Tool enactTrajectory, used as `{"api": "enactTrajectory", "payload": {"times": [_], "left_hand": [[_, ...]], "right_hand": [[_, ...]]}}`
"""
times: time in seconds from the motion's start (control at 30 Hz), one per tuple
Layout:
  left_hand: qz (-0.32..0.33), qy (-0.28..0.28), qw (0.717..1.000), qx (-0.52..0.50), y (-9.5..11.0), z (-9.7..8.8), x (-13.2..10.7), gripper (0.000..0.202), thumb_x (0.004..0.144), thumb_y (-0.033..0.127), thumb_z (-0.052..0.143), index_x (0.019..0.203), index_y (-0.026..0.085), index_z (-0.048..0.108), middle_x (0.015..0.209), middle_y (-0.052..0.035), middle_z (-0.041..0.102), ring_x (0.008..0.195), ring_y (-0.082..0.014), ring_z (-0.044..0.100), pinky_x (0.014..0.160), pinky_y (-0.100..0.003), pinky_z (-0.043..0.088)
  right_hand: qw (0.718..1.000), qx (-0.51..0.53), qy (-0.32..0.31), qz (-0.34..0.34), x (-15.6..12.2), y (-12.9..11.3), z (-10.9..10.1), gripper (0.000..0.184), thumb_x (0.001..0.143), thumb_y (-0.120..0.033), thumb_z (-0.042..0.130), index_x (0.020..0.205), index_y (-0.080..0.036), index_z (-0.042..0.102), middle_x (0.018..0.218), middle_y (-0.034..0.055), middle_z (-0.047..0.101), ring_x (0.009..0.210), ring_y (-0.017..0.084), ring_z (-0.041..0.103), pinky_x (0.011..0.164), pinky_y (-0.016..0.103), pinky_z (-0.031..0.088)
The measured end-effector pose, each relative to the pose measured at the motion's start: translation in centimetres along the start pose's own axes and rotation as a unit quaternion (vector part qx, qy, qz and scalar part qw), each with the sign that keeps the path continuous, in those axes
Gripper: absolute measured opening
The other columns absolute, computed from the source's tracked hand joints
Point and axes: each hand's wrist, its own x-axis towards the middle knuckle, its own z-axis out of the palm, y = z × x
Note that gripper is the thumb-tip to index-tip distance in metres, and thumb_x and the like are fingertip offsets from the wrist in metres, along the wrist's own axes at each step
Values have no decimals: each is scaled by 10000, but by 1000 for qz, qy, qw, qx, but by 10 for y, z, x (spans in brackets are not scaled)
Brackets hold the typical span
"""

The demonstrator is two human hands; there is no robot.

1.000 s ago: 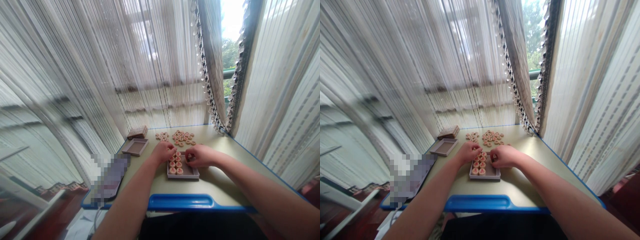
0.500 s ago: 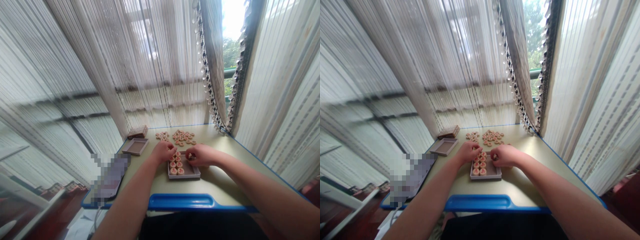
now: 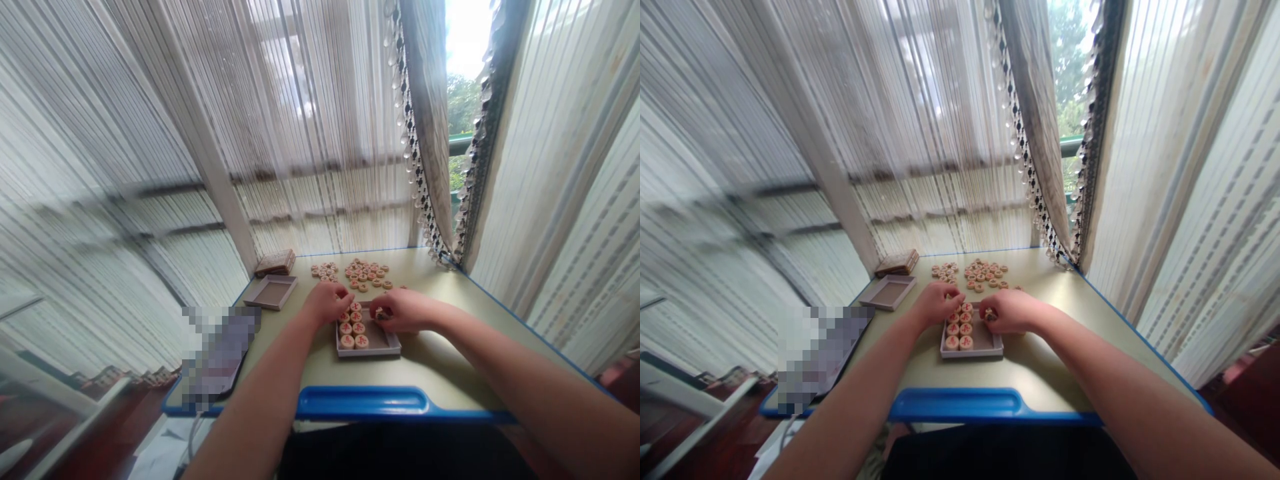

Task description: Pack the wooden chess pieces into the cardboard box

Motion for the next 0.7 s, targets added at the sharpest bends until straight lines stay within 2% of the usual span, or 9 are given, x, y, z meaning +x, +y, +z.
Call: {"api": "enactTrajectory", "payload": {"times": [0.4, 0.7], "left_hand": [[12, 4, 1000, 1, -2, 2, 0, 303, 757, 389, 491, 696, 175, 696, 635, -23, 630, 635, -139, 519, 639, -248, 377], [13, 5, 999, 48, -5, 2, 0, 331, 785, 390, 443, 674, 180, 672, 626, -17, 615, 632, -132, 502, 616, -240, 357]], "right_hand": [[1000, 9, -1, 8, -1, 0, -1, 223, 644, -263, 539, 833, -285, 655, 698, -10, 638, 600, 144, 520, 520, 234, 333], [1000, 10, -3, 9, -1, 0, -1, 230, 664, -290, 541, 861, -273, 658, 696, -2, 630, 597, 140, 515, 522, 230, 330]]}}
